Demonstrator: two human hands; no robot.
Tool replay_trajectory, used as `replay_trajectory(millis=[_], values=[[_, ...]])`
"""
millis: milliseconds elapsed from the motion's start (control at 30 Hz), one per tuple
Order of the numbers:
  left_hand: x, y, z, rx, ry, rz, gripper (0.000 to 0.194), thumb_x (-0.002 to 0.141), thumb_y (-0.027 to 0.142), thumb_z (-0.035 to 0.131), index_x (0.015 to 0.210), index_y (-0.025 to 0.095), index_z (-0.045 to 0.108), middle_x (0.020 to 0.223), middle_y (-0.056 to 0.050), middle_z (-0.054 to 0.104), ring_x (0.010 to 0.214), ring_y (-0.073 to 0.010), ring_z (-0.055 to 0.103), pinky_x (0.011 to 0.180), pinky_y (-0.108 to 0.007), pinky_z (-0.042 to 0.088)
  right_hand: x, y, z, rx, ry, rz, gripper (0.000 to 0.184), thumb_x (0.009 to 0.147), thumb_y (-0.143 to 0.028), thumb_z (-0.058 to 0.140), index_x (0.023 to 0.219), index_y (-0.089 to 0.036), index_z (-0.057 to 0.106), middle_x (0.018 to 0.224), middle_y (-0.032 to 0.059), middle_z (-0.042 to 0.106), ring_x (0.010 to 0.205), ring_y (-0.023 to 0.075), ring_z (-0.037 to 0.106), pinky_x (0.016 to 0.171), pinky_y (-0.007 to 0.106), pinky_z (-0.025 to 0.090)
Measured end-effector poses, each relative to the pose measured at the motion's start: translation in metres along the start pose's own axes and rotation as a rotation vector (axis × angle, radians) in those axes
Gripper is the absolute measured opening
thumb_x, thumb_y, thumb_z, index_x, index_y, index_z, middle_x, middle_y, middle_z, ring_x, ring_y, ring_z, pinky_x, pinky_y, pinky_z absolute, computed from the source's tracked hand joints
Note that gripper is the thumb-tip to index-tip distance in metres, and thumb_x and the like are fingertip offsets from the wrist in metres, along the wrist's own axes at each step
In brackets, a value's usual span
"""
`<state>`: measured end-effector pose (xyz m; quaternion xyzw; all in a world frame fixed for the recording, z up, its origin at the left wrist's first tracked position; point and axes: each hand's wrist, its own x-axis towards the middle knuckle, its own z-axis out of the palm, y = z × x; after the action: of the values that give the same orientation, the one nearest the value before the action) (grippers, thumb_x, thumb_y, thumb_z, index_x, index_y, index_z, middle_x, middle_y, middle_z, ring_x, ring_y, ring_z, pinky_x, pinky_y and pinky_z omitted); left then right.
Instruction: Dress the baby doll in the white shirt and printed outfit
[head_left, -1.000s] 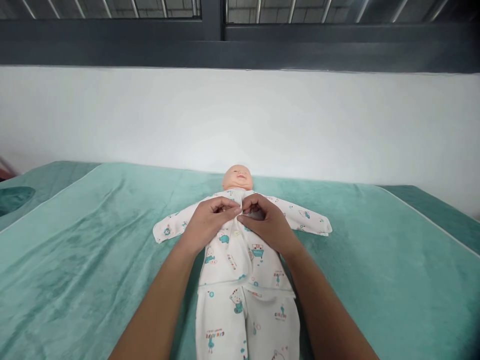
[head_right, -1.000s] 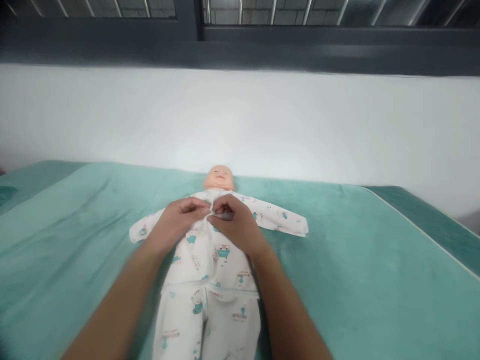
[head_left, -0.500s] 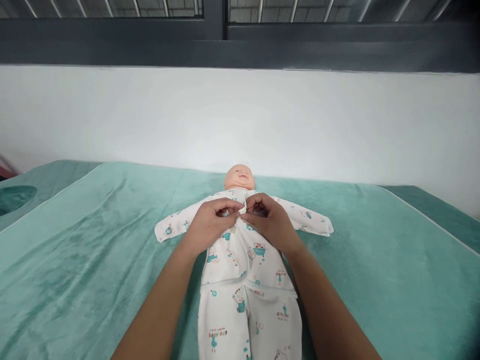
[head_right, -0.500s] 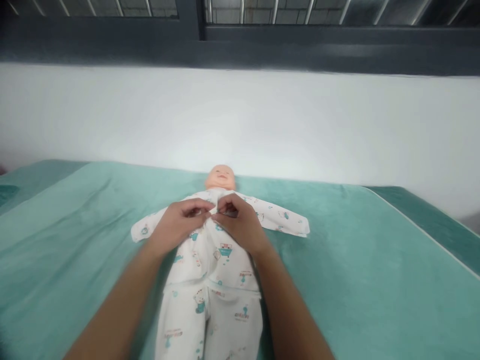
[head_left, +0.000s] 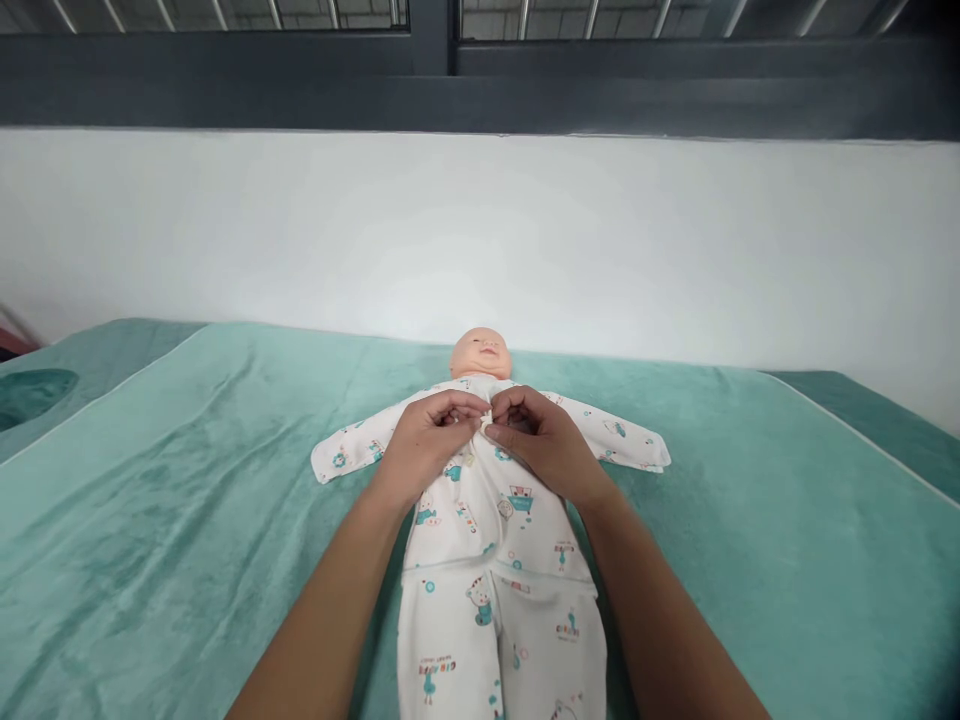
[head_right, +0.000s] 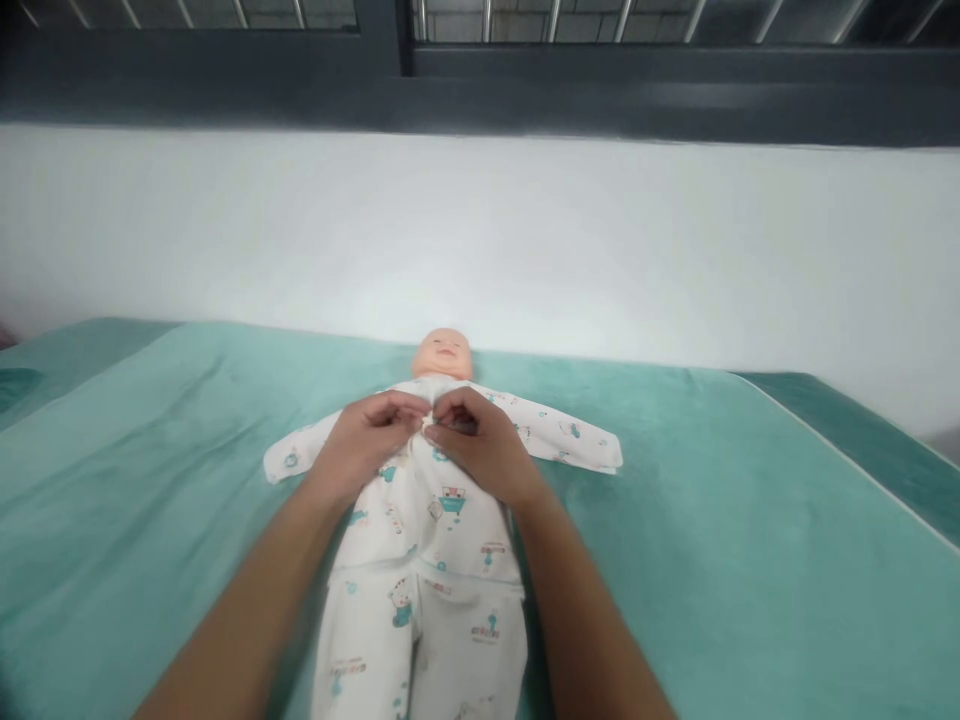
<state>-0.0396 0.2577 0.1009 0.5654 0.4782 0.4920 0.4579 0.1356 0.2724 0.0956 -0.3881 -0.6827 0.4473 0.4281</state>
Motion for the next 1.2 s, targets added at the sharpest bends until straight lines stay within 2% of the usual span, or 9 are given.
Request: replay_trajectory(millis=[200, 333, 433, 567, 700, 800, 867, 967, 1200], values=[[0.0, 0.002, 0.001, -0.003, -0.003, 0.003, 0.021, 0.079, 0.039, 0.068, 0.089, 0.02, 0.071, 0.074, 0.001, 0.06, 0.068, -0.0118, 0.052, 0.062, -0.023, 0.039, 0.002, 0.006, 0.003, 0.037, 0.022, -0.015, 0.015, 0.079, -0.032, 0.069, 0.085, -0.021, 0.06, 0.085, -0.0003, 0.061, 0.077, 0.0142, 0.053, 0.071, 0.028, 0.041], [-0.002, 0.006, -0.011, 0.019, -0.096, 0.001, 0.021, 0.079, 0.038, 0.069, 0.09, 0.02, 0.069, 0.08, -0.001, 0.062, 0.073, -0.0132, 0.054, 0.066, -0.024, 0.041, 0.001, -0.002, 0.004, -0.019, 0.067, 0.002, 0.016, 0.084, -0.037, 0.064, 0.082, -0.022, 0.059, 0.075, -0.0018, 0.057, 0.069, 0.0134, 0.049, 0.064, 0.028, 0.039], [-0.005, 0.013, -0.025, 0.096, -0.253, -0.015, 0.019, 0.079, 0.038, 0.068, 0.083, 0.02, 0.068, 0.073, 0.001, 0.058, 0.066, -0.0119, 0.05, 0.06, -0.023, 0.039, -0.005, -0.017, -0.001, -0.23, -0.01, 0.026, 0.021, 0.084, -0.038, 0.063, 0.072, -0.022, 0.055, 0.064, -0.0034, 0.05, 0.06, 0.0127, 0.042, 0.054, 0.027, 0.032], [-0.009, 0.021, -0.04, 0.193, -0.458, -0.021, 0.022, 0.078, 0.042, 0.069, 0.083, 0.02, 0.068, 0.076, -0.001, 0.06, 0.069, -0.0141, 0.052, 0.062, -0.025, 0.041, -0.019, -0.043, -0.002, -0.56, -0.112, 0.081, 0.032, 0.079, -0.041, 0.068, 0.064, -0.022, 0.046, 0.06, -0.0018, 0.051, 0.052, 0.0123, 0.038, 0.048, 0.029, 0.023], [-0.008, 0.025, -0.045, 0.283, -0.61, 0.004, 0.02, 0.077, 0.04, 0.069, 0.082, 0.02, 0.07, 0.086, -0.004, 0.066, 0.077, -0.0163, 0.056, 0.068, -0.026, 0.044, -0.032, -0.062, 0.019, -0.868, -0.092, 0.163, 0.039, 0.069, -0.041, 0.077, 0.065, -0.023, 0.042, 0.065, 0.0006, 0.053, 0.052, 0.0124, 0.037, 0.049, 0.029, 0.02], [-0.008, 0.025, -0.047, 0.31, -0.635, -0.007, 0.014, 0.075, 0.034, 0.07, 0.079, 0.021, 0.07, 0.087, -0.003, 0.066, 0.077, -0.0161, 0.056, 0.069, -0.026, 0.044, -0.035, -0.065, 0.039, -0.977, -0.074, 0.199, 0.029, 0.071, -0.03, 0.073, 0.069, -0.022, 0.045, 0.066, 0.0023, 0.051, 0.053, 0.0139, 0.041, 0.05, 0.029, 0.02], [-0.009, 0.024, -0.047, 0.299, -0.61, -0.023, 0.014, 0.075, 0.034, 0.069, 0.078, 0.02, 0.069, 0.083, -0.003, 0.066, 0.075, -0.0157, 0.055, 0.066, -0.026, 0.044, -0.035, -0.064, 0.044, -1.001, -0.048, 0.201, 0.022, 0.075, -0.022, 0.065, 0.067, -0.022, 0.044, 0.064, 0.0024, 0.049, 0.051, 0.0135, 0.041, 0.049, 0.029, 0.019], [-0.01, 0.024, -0.047, 0.264, -0.592, -0.032, 0.017, 0.076, 0.036, 0.068, 0.077, 0.019, 0.068, 0.079, -0.003, 0.065, 0.072, -0.0154, 0.055, 0.062, -0.026, 0.042, -0.034, -0.059, 0.038, -0.957, -0.068, 0.152, 0.025, 0.076, -0.013, 0.057, 0.061, -0.022, 0.039, 0.057, 0.0013, 0.047, 0.047, 0.0115, 0.035, 0.049, 0.031, 0.017], [-0.013, 0.029, -0.045, 0.274, -0.574, -0.048, 0.018, 0.079, 0.037, 0.066, 0.074, 0.02, 0.067, 0.071, -0.001, 0.06, 0.066, -0.0137, 0.051, 0.058, -0.024, 0.039, -0.041, -0.058, 0.012, -0.638, -0.227, 0.19, 0.035, 0.082, -0.018, 0.05, 0.056, -0.019, 0.027, 0.048, -0.0026, 0.038, 0.045, 0.0089, 0.024, 0.044, 0.03, 0.014]])
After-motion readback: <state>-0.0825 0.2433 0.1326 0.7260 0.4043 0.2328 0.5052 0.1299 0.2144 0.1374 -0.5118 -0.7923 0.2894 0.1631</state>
